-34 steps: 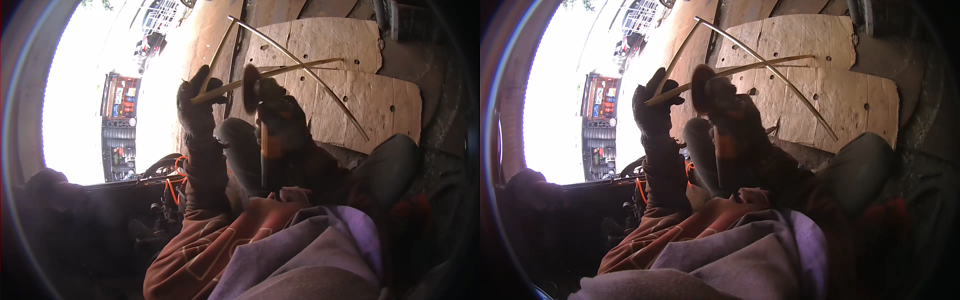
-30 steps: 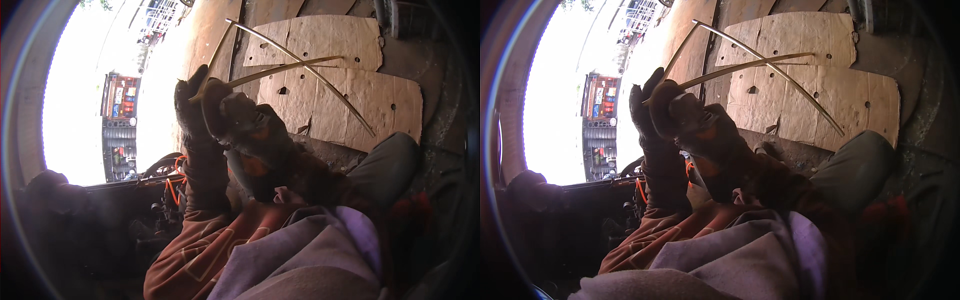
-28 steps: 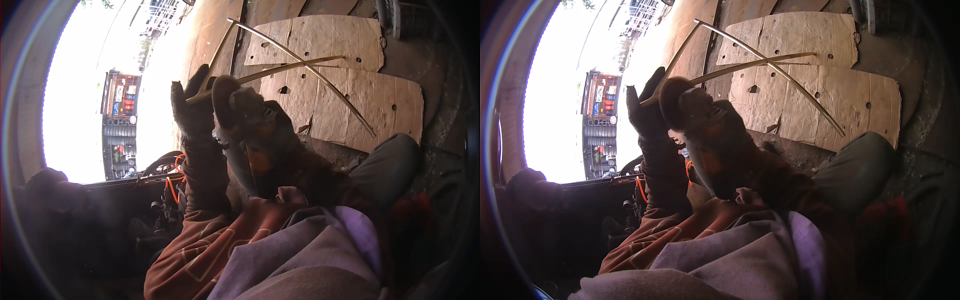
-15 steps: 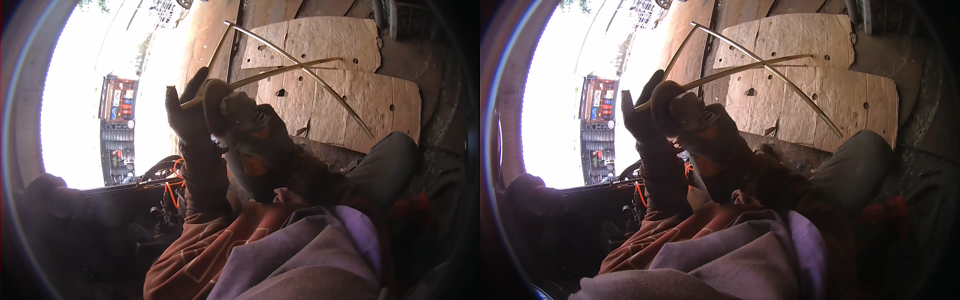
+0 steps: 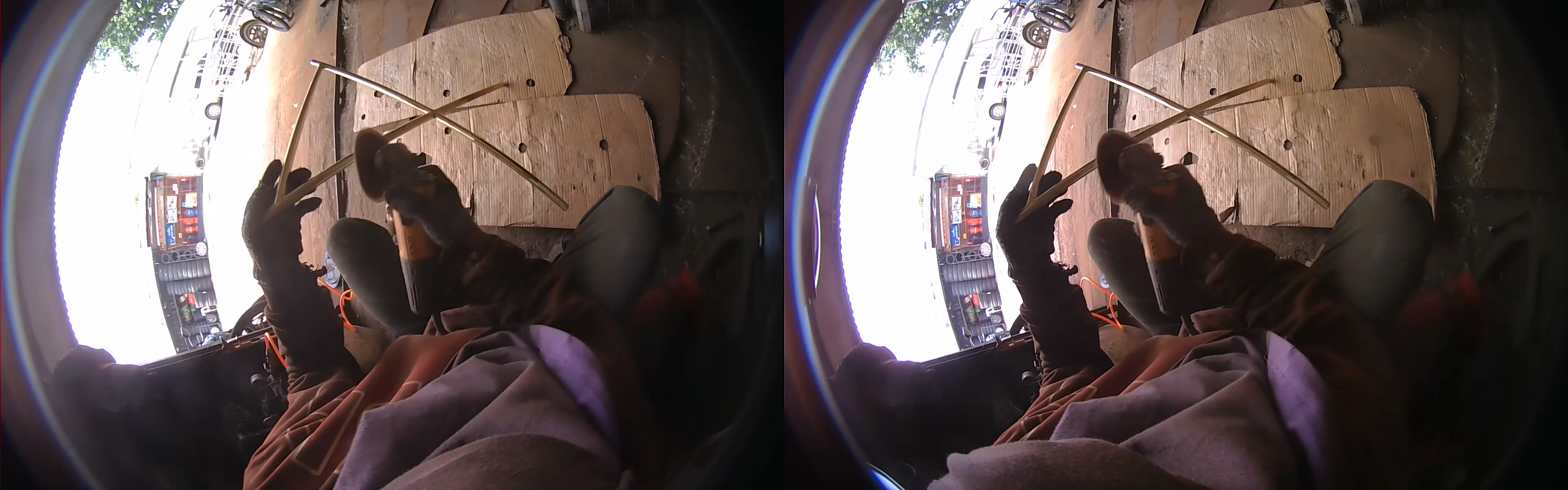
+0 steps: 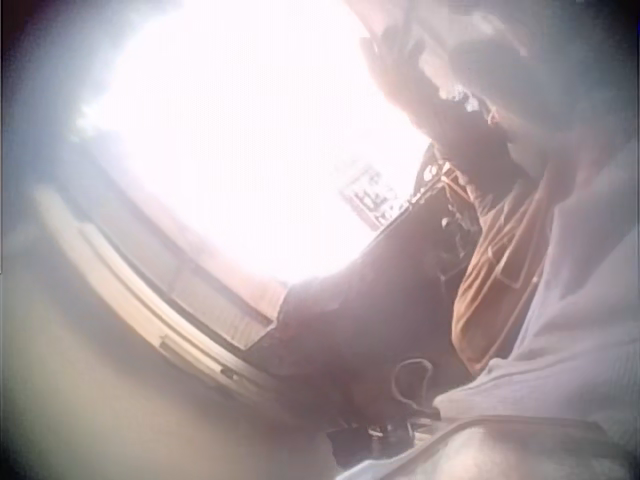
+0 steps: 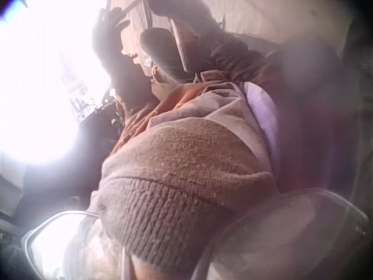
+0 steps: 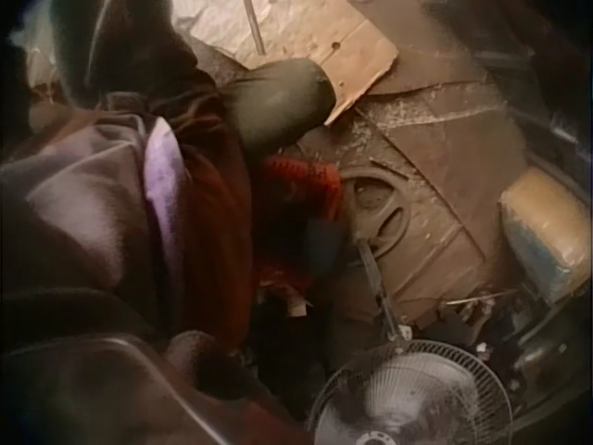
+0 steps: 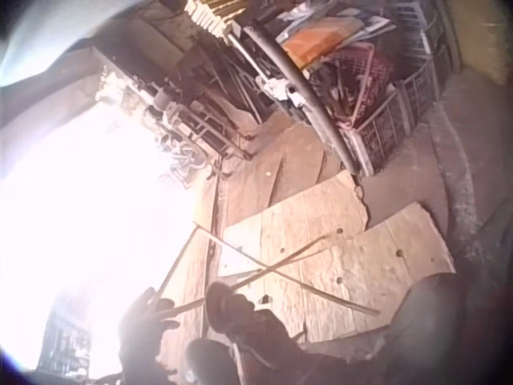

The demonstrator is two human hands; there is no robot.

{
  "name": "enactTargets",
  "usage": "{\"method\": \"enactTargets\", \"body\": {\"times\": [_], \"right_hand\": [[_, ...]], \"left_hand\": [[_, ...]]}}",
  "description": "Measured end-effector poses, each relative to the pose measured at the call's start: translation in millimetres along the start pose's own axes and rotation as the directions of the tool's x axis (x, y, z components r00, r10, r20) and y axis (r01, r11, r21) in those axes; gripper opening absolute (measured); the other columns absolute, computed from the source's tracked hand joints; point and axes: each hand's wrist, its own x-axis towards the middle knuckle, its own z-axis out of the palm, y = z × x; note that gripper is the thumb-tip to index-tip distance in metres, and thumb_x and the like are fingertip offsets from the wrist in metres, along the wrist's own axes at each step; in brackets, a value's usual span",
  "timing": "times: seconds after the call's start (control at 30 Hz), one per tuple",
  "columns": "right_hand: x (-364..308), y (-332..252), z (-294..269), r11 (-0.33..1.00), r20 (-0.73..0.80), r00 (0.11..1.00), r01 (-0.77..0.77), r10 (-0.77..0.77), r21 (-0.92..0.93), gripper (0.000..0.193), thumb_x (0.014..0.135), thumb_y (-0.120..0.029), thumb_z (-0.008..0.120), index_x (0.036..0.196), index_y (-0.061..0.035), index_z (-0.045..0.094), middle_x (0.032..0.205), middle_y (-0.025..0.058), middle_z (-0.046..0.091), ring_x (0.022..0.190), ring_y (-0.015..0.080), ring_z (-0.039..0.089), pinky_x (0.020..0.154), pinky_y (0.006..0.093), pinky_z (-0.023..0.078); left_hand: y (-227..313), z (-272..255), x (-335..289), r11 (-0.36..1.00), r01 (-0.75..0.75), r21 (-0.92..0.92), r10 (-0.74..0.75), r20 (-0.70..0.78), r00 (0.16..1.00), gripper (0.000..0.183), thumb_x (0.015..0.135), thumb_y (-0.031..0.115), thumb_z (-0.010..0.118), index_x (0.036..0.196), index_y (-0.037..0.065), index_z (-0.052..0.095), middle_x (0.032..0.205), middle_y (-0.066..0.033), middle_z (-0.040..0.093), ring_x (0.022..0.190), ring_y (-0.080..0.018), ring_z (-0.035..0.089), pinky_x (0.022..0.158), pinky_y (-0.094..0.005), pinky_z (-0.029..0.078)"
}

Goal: The person uses a handheld power sander to smooth the surface of a metal framework while sitting on the ground.

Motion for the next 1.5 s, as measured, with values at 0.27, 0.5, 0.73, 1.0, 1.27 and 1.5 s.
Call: {"method": "enactTargets", "body": {"times": [0.27, 0.5, 0.73, 1.0, 1.27, 1.5], "right_hand": [[5, -7, -6, 0.989, -0.183, 0.981, -0.035, 0.061, 0.144, 0.012, 0.082, -0.01, 0.073, 0.09, -0.0025, 0.067, 0.071, 0.0043, 0.063, 0.063, 0.0145, 0.065, 0.059, 0.0294, 0.057], [3, 0, 9, 0.996, 0.026, 0.999, -0.022, 0.02, 0.083, 0.025, 0.084, -0.021, 0.074, 0.097, -0.0024, 0.063, 0.082, 0.0082, 0.065, 0.068, 0.0169, 0.066, 0.061, 0.031, 0.055], [-8, -3, 15, 0.981, 0.113, 0.992, -0.071, 0.051, 0.179, 0.019, 0.086, -0.02, 0.072, 0.085, -0.0025, 0.063, 0.084, 0.0051, 0.067, 0.073, 0.0128, 0.064, 0.064, 0.0275, 0.053], [-8, -6, 11, 0.991, 0.06, 0.997, 0.043, -0.051, 0.125, 0.021, 0.086, -0.014, 0.07, 0.102, -0.0034, 0.062, 0.084, 0.0088, 0.065, 0.067, 0.0198, 0.066, 0.055, 0.0343, 0.056], [-13, -20, -12, 0.988, -0.029, 0.997, -0.068, 0.073, 0.14, 0.026, 0.082, -0.013, 0.074, 0.102, -0.0024, 0.062, 0.083, 0.0089, 0.066, 0.068, 0.0163, 0.066, 0.059, 0.0308, 0.056], [-28, -24, 31, 0.994, -0.006, 0.998, 0.067, -0.067, 0.088, 0.029, 0.083, -0.016, 0.074, 0.105, -0.0034, 0.061, 0.083, 0.0102, 0.065, 0.067, 0.0191, 0.067, 0.058, 0.0329, 0.057]], "left_hand": [[-11, -21, 2, 1.0, 0.018, 0.001, -0.018, 0.094, 0.995, 0.064, 0.095, 0.033, 0.043, 0.139, -0.013, 0.038, 0.122, -0.0318, 0.058, 0.107, -0.0408, 0.063, 0.08, -0.044, 0.058], [-4, -4, 8, 0.987, -0.067, 0.148, 0.057, 0.072, 0.996, 0.067, 0.088, 0.029, 0.05, 0.137, -0.015, 0.039, 0.116, -0.0283, 0.061, 0.098, -0.0351, 0.065, 0.079, -0.0423, 0.056], [-6, 8, 6, 0.811, -0.39, 0.436, 0.335, 0.2, 0.921, 0.041, 0.094, 0.014, 0.057, 0.122, -0.015, 0.055, 0.105, -0.0228, 0.064, 0.082, -0.0267, 0.066, 0.07, -0.0371, 0.054], [3, 14, 3, 0.988, -0.155, 0.008, 0.151, 0.174, 0.973, 0.048, 0.095, 0.024, 0.05, 0.124, -0.014, 0.054, 0.107, -0.0221, 0.064, 0.093, -0.0279, 0.063, 0.081, -0.0392, 0.051], [6, 12, -4, 0.98, -0.152, 0.126, 0.136, 0.132, 0.982, 0.057, 0.094, 0.029, 0.046, 0.129, -0.015, 0.049, 0.108, -0.0246, 0.064, 0.094, -0.0306, 0.063, 0.089, -0.0407, 0.048], [17, 38, 7, 0.986, -0.136, 0.099, 0.128, 0.083, 0.988, 0.049, 0.091, 0.021, 0.049, 0.128, -0.011, 0.054, 0.11, -0.022, 0.066, 0.103, -0.029, 0.062, 0.097, -0.0388, 0.044]]}}
